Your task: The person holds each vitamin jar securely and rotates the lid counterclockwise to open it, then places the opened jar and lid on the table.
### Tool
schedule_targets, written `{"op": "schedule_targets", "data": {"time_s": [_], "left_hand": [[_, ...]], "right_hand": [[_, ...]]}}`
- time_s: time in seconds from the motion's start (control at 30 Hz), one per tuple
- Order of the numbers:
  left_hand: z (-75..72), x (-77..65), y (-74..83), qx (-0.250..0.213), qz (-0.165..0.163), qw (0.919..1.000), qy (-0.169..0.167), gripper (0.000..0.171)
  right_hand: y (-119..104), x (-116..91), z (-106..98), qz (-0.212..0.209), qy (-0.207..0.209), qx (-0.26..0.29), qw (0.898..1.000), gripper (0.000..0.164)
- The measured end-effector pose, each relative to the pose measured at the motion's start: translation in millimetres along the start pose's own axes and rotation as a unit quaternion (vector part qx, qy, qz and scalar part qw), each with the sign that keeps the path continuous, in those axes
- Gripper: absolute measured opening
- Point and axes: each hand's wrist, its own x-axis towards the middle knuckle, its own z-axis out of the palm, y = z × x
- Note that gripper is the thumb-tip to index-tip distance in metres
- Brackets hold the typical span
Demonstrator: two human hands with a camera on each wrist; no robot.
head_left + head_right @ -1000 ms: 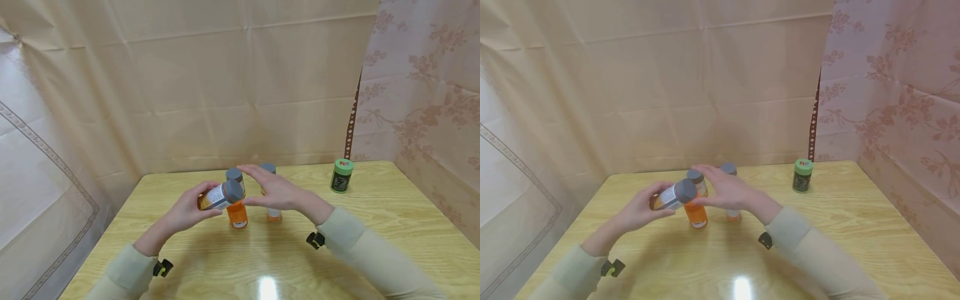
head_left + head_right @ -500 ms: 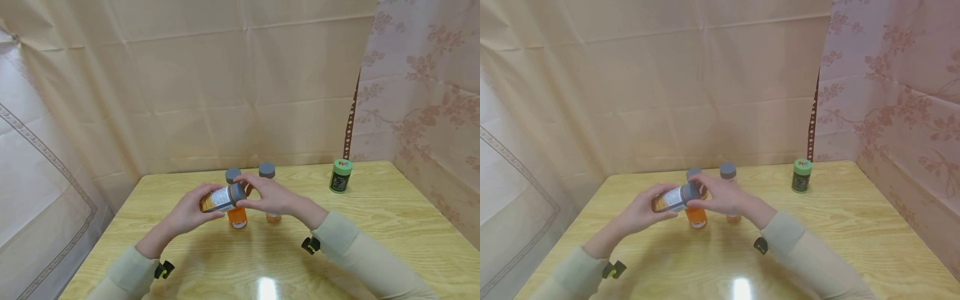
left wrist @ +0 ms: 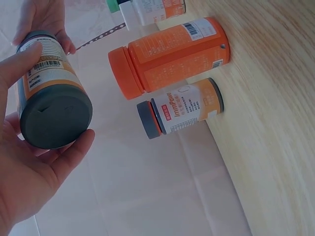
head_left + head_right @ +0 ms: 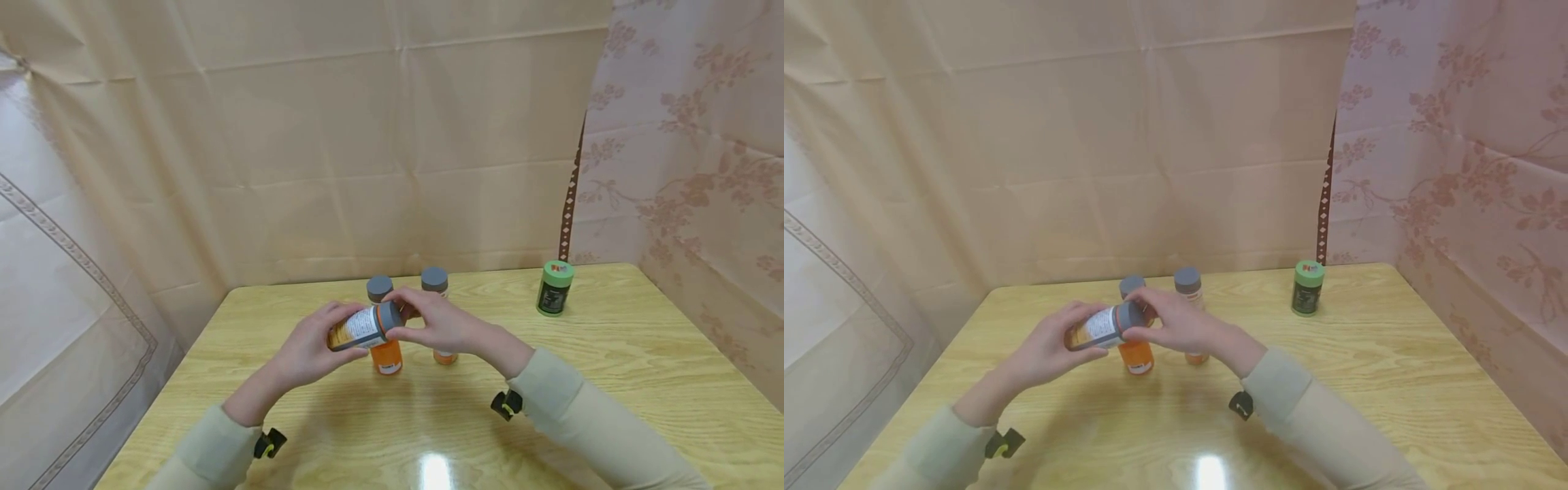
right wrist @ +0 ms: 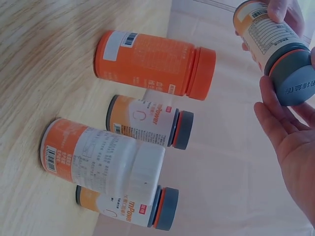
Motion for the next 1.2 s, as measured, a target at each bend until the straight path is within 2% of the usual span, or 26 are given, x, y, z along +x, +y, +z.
{"op": "schedule_targets", "data": {"time_s": [0.1,0.3,0.53,0.73,0.93,1.07,1.2], "left_hand": [[0.2,-0.8,-0.9,0.011,0.007,0.9999,-0.001,0.057],[-0.2,-3.6,-2.8,-0.003,-0.002,0.9999,-0.01,0.057],[-0.1,-3.1,-1.9,0.001,0.002,1.0,-0.001,0.057],[0.0,-3.0,-1.6,0.004,-0.005,1.0,0.0,0.056],[0.7,-4.1,-4.1,0.005,-0.014,0.9999,0.0,0.058],[1.1,-3.7,-3.9,0.007,-0.014,0.9999,0.0,0.058],[1.3,-3.0,-2.3,0.008,-0.013,0.9999,-0.001,0.058]], "right_hand": [[0.5,-0.7,0.8,-0.011,0.001,0.001,1.0,0.046],[-0.7,-2.1,1.1,-0.04,-0.002,-0.038,0.998,0.051],[-2.7,-4.0,-0.6,-0.057,0.009,-0.047,0.997,0.054],[-3.0,-4.7,-0.9,-0.03,0.013,-0.041,0.999,0.059],[-7.1,-3.4,-3.0,0.033,0.022,-0.048,0.998,0.062],[-8.4,-2.1,-4.4,0.063,0.013,-0.044,0.997,0.057],[-8.6,-2.0,-4.9,0.076,-0.006,-0.031,0.997,0.054]]}}
